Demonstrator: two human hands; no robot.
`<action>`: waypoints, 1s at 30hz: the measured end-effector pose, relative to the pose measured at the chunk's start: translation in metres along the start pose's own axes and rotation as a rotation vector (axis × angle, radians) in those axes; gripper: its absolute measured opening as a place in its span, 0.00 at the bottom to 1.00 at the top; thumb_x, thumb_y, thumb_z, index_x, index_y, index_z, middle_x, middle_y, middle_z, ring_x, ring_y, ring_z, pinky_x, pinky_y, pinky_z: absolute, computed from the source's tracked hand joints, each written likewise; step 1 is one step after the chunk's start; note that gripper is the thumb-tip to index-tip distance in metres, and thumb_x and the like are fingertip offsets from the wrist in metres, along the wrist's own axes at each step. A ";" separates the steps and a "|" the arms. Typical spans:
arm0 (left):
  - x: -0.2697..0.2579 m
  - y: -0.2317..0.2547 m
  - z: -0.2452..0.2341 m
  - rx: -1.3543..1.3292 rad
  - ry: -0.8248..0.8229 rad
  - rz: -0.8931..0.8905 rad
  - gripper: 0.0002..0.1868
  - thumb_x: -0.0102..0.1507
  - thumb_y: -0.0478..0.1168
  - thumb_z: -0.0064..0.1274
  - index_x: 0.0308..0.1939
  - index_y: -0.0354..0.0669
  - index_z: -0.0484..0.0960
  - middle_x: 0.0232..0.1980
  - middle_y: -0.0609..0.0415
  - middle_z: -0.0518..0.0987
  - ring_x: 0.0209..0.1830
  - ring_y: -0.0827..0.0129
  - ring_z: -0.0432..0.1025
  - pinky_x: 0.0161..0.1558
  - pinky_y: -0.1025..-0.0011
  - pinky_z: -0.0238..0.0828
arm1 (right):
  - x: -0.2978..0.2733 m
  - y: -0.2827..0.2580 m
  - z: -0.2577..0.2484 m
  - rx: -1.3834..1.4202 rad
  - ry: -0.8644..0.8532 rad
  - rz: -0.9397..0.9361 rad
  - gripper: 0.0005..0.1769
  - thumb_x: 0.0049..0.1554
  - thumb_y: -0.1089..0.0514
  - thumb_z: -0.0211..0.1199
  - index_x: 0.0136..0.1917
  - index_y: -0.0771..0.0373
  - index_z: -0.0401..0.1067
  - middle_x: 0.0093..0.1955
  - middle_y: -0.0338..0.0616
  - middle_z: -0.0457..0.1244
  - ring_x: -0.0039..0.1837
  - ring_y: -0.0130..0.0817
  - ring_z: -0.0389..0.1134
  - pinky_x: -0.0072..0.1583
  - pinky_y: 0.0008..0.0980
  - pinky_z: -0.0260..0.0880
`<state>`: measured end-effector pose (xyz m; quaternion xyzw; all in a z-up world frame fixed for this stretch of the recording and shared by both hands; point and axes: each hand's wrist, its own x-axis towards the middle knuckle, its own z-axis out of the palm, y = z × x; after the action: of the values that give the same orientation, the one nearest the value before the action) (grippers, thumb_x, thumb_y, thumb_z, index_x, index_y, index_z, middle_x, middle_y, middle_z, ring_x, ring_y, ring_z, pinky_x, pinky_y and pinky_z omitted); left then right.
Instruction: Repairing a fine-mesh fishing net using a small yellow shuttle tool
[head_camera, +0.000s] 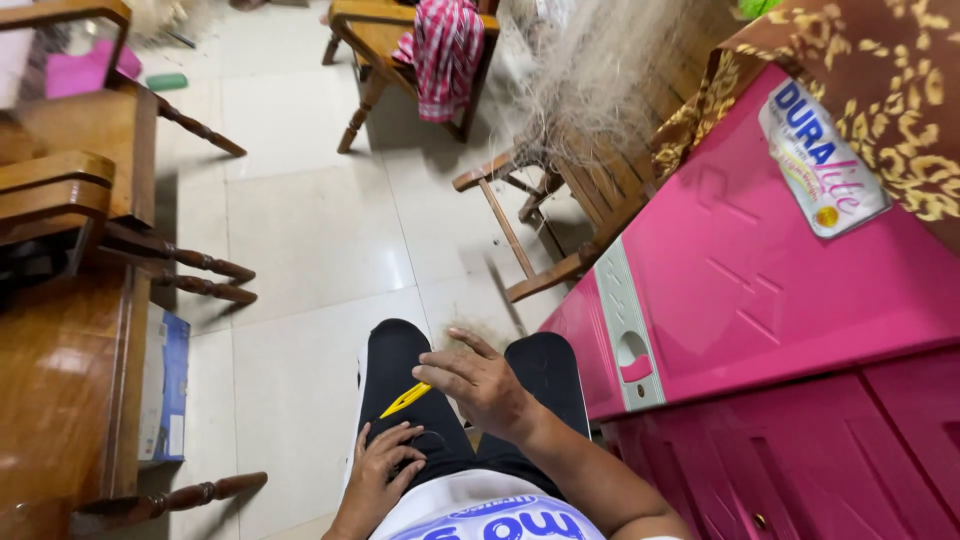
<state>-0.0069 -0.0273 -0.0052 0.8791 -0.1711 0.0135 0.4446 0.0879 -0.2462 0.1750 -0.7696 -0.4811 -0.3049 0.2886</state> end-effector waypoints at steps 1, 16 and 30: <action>-0.002 0.001 -0.001 -0.034 -0.017 -0.014 0.02 0.59 0.43 0.64 0.35 0.57 0.90 0.61 0.65 0.85 0.69 0.68 0.71 0.74 0.46 0.34 | 0.001 -0.006 -0.005 0.062 0.014 0.027 0.15 0.67 0.70 0.54 0.66 0.62 0.67 0.56 0.54 0.70 0.54 0.43 0.76 0.72 0.52 0.66; 0.001 -0.002 -0.008 -0.045 -0.151 -0.055 0.17 0.64 0.47 0.58 0.57 0.60 0.86 0.79 0.60 0.65 0.84 0.63 0.47 0.76 0.44 0.24 | -0.045 -0.046 -0.020 0.141 0.047 0.203 0.09 0.69 0.63 0.46 0.60 0.65 0.64 0.46 0.52 0.66 0.42 0.46 0.69 0.48 0.41 0.71; 0.016 -0.031 -0.048 -0.960 0.310 -0.380 0.29 0.77 0.53 0.30 0.65 0.34 0.77 0.62 0.36 0.79 0.65 0.51 0.74 0.69 0.59 0.66 | -0.049 -0.034 0.000 0.375 0.121 0.651 0.08 0.65 0.68 0.53 0.52 0.63 0.74 0.35 0.45 0.65 0.36 0.40 0.67 0.45 0.37 0.71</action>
<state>0.0244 0.0227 0.0023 0.5803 0.0717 -0.0171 0.8111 0.0394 -0.2611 0.1437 -0.7965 -0.2411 -0.1492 0.5340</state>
